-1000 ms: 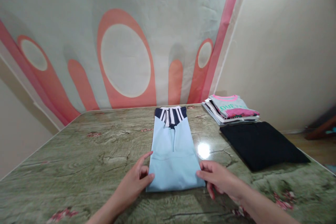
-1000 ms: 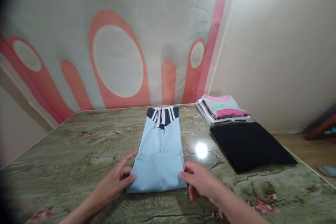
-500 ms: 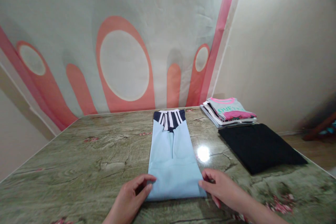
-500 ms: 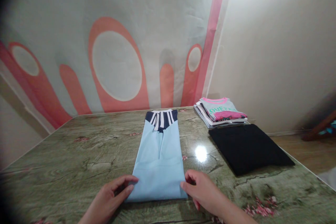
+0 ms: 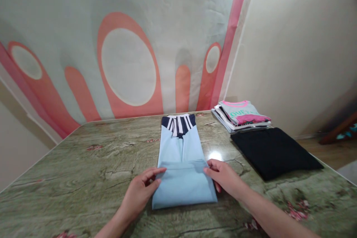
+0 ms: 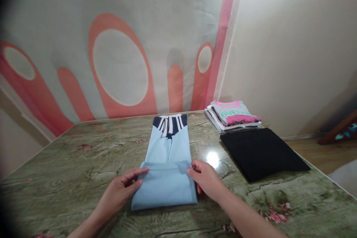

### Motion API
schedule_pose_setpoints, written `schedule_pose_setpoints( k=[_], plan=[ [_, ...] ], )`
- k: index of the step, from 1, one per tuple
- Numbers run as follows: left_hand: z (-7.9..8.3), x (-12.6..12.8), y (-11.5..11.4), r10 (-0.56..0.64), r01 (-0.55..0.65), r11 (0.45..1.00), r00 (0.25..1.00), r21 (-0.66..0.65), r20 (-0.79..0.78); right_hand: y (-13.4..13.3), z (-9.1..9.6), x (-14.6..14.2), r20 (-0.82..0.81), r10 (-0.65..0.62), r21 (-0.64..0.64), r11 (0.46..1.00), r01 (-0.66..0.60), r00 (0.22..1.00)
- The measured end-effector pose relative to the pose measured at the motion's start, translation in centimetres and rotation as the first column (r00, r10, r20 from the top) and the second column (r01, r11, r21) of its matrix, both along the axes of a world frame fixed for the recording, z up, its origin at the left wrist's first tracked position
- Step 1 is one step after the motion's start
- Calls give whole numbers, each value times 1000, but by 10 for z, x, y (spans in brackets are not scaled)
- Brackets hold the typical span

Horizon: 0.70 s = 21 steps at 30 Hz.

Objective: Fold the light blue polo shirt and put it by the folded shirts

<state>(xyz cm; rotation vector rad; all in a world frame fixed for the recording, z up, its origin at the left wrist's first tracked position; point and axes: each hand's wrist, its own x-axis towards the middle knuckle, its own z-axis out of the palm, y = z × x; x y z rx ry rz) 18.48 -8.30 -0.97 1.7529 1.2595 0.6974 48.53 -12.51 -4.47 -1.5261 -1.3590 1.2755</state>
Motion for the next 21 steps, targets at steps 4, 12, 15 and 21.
schedule_pose_setpoints(
  k=[4,12,15,21],
  plan=[
    [-13,0,2,5,-1,997,999,78,-51,6,-3,0,126,-60,-4,998,61,990],
    [-6,-4,-20,12,195,847,924,495,-383,-24,18,-5,580,-248,513,852,-110,776],
    [-1,4,-43,-197,528,725,774,443,-601,-44,24,-14,697,5,511,698,-502,717],
    [-16,7,-48,-286,697,640,607,323,-742,-53,15,-18,752,331,224,686,-693,571]
  ],
)
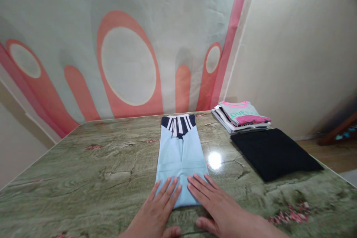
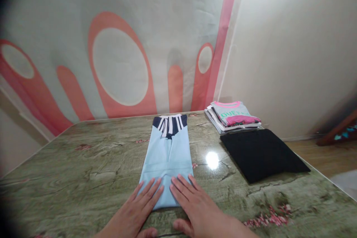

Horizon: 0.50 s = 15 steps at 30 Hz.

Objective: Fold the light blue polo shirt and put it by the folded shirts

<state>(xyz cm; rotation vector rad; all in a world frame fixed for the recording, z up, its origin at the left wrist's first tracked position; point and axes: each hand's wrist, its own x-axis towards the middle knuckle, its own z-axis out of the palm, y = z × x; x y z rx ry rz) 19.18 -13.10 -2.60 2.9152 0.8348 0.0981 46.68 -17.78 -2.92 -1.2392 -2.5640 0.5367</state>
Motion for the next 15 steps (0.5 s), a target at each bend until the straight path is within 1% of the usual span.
schedule_pose_setpoints(
  k=[2,4,6,8,10,12,15],
  plan=[
    [-5,-8,8,4,-4,1000,1000,4,-7,3,-6,5,-4,-49,-11,999,49,999],
    [-12,-16,17,26,-26,999,1000,36,-6,7,-13,9,3,-123,25,992,123,992],
    [-20,-20,22,61,-59,994,998,96,-20,11,-17,10,31,-189,81,979,186,981],
    [-28,-19,25,85,-78,984,996,159,-37,14,-17,7,61,-208,141,970,198,976],
    [-33,-14,27,94,-85,976,995,200,-36,16,-15,2,77,-212,201,960,193,974],
    [-31,-7,29,98,-91,973,995,211,-24,19,-13,-4,89,-227,255,946,198,970],
    [-18,2,41,96,-98,981,995,165,21,31,-11,-6,94,-268,308,924,228,959]
  ],
)
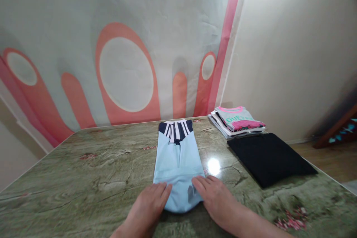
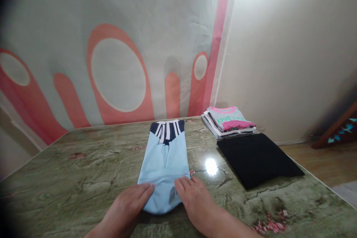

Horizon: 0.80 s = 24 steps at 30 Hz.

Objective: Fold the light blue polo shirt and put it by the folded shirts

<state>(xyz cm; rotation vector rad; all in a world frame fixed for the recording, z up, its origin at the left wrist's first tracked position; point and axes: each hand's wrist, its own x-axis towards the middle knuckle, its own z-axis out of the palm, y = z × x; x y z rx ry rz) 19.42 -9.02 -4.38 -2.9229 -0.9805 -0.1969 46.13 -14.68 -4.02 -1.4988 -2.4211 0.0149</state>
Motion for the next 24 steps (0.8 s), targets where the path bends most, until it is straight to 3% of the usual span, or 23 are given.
schedule_pose_setpoints(
  k=[5,8,11,14,18,21,24],
  plan=[
    [33,1,37,38,-28,998,978,-51,205,34,13,21,-137,-23,22,999,27,990],
    [41,-6,53,24,-11,999,925,-37,380,44,23,34,-286,22,87,996,3,958],
    [33,-11,53,20,60,984,896,-167,444,44,17,38,-344,160,81,987,-141,925],
    [21,-12,45,27,113,941,915,-320,402,40,2,35,-353,203,35,978,-203,913],
    [16,-19,31,0,150,928,916,-341,402,29,-3,33,-368,193,-1,978,-208,910],
    [8,-37,12,-50,198,911,924,-363,380,5,-1,38,-357,235,-59,960,-272,904],
    [-13,-58,-17,-77,261,850,921,-457,383,-32,-18,46,-392,257,-152,929,-338,883]
  ],
)
